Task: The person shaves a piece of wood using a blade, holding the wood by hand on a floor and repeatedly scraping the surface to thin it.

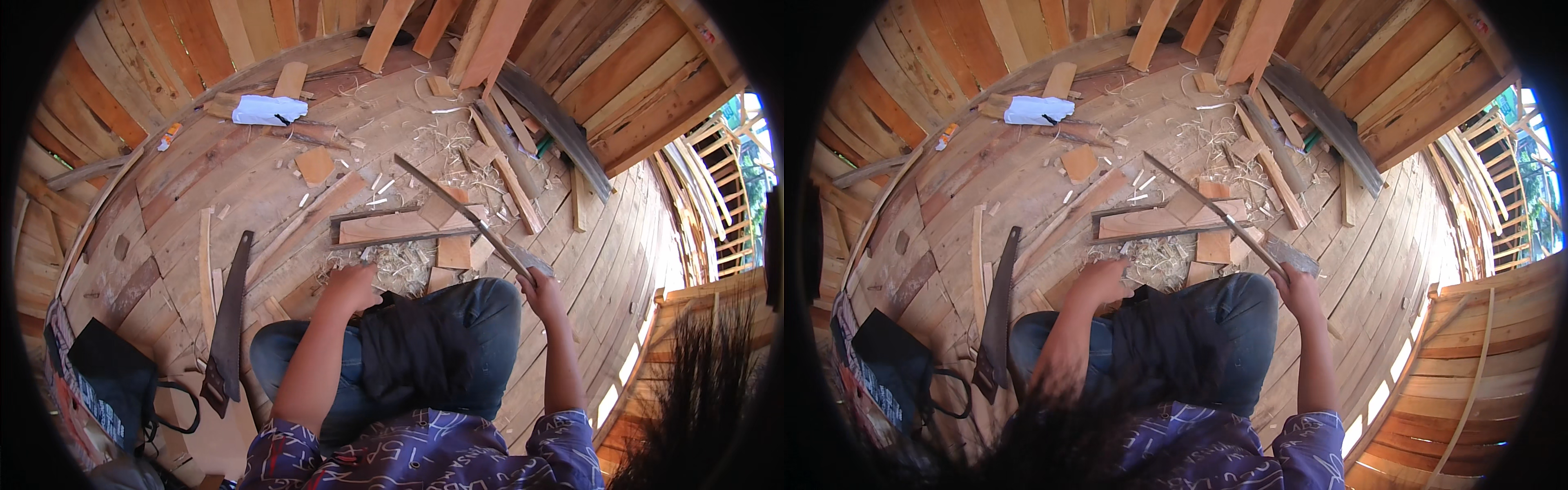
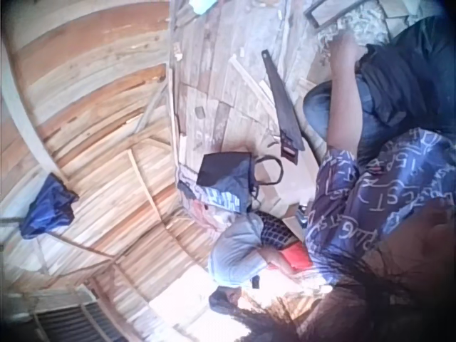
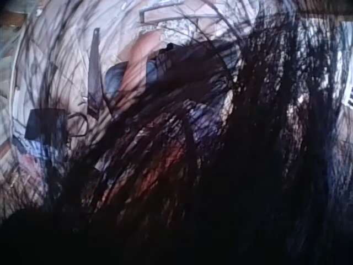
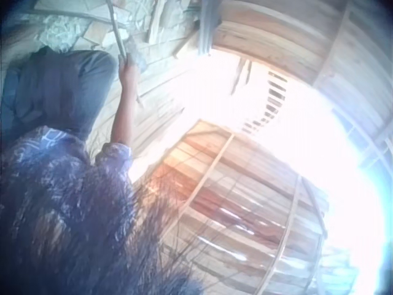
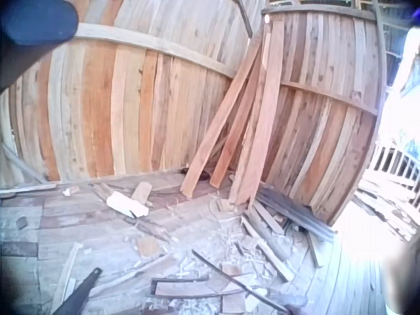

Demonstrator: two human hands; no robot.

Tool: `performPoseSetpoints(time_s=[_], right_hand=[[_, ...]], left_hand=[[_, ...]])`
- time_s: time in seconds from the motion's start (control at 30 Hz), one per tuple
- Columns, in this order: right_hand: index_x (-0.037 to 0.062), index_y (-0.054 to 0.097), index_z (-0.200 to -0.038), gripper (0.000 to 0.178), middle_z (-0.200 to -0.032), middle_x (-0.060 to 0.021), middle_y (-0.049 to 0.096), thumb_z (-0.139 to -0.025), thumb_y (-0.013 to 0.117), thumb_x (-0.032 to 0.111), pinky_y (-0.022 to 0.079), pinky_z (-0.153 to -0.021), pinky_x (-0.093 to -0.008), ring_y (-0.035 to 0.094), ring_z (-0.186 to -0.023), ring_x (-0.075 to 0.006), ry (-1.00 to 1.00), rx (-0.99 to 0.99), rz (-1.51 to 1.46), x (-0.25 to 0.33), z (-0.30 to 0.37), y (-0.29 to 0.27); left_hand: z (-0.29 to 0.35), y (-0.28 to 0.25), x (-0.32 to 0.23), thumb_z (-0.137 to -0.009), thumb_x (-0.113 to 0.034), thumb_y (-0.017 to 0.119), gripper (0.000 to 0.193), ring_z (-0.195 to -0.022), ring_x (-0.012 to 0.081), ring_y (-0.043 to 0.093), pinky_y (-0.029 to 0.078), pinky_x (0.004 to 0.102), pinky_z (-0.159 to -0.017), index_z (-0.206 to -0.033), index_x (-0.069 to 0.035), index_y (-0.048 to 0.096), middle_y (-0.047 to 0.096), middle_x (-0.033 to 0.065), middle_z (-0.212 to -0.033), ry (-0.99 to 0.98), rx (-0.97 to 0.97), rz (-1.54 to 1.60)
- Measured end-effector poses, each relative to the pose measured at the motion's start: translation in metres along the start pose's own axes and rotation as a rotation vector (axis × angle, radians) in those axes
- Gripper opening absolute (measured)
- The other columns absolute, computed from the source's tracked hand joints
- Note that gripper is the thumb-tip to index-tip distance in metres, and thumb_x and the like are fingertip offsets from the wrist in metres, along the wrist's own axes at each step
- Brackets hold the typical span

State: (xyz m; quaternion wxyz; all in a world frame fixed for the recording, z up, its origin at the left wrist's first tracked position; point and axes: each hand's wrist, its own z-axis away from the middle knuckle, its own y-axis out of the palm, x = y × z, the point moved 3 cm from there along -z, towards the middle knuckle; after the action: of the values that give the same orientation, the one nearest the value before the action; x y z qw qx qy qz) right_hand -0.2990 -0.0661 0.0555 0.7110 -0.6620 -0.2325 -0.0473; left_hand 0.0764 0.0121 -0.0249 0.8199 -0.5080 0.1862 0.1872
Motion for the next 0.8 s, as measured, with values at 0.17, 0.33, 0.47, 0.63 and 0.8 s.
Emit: performPoseSetpoints(time_s=[0.17,0.33,0.47,0.63,0.8], right_hand=[[0.0019,0.061,-0.098,0.028,-0.075,-0.0250,0.064,-0.095,0.059,0.029,0.049,-0.067,-0.0503,0.063,-0.077,-0.0453,0.072,0.062,0.023,-0.085,-0.022,0.049],[0.0019,0.058,-0.097,0.030,-0.074,-0.0246,0.064,-0.096,0.056,0.032,0.048,-0.065,-0.0525,0.063,-0.073,-0.0457,-0.016,0.038,0.067,-0.113,-0.022,0.082],[0.0041,0.055,-0.096,0.029,-0.073,-0.0239,0.064,-0.097,0.055,0.033,0.049,-0.064,-0.0522,0.063,-0.073,-0.0445,0.020,0.108,0.027,-0.118,-0.022,0.101],[0.0086,0.052,-0.097,0.027,-0.067,-0.0200,0.064,-0.098,0.053,0.035,0.051,-0.059,-0.0506,0.065,-0.066,-0.0400,-0.046,0.156,0.145,-0.126,-0.023,0.115],[0.0091,0.052,-0.096,0.028,-0.066,-0.0171,0.064,-0.098,0.052,0.037,0.051,-0.056,-0.0484,0.065,-0.062,-0.0377,-0.051,0.127,0.158,-0.136,-0.024,0.127]], left_hand=[[-0.010,0.006,-0.013,-0.077,-0.035,0.075,0.064,-0.113,0.0372,0.059,0.046,0.0446,-0.096,-0.132,-0.009,0.053,0.062,0.0193,-0.121,0.062,-0.009,0.050],[-0.020,0.017,-0.006,-0.080,-0.036,0.073,0.064,-0.112,0.0366,0.060,0.049,0.0447,-0.094,-0.133,-0.009,0.052,0.062,0.0188,-0.122,0.017,0.022,0.033],[-0.027,0.023,-0.001,-0.080,-0.036,0.073,0.063,-0.111,0.0361,0.060,0.048,0.0440,-0.094,-0.133,-0.009,0.052,0.063,0.0200,-0.118,-0.091,0.106,0.054],[-0.039,0.027,-0.003,-0.081,-0.035,0.072,0.063,-0.111,0.0365,0.061,0.048,0.0435,-0.096,-0.134,-0.009,0.052,0.064,0.0214,-0.116,-0.121,0.139,0.044],[-0.050,0.040,0.009,-0.082,-0.037,0.072,0.064,-0.114,0.0376,0.060,0.047,0.0439,-0.097,-0.136,-0.009,0.050,0.062,0.0231,-0.122,-0.174,0.203,0.066]])
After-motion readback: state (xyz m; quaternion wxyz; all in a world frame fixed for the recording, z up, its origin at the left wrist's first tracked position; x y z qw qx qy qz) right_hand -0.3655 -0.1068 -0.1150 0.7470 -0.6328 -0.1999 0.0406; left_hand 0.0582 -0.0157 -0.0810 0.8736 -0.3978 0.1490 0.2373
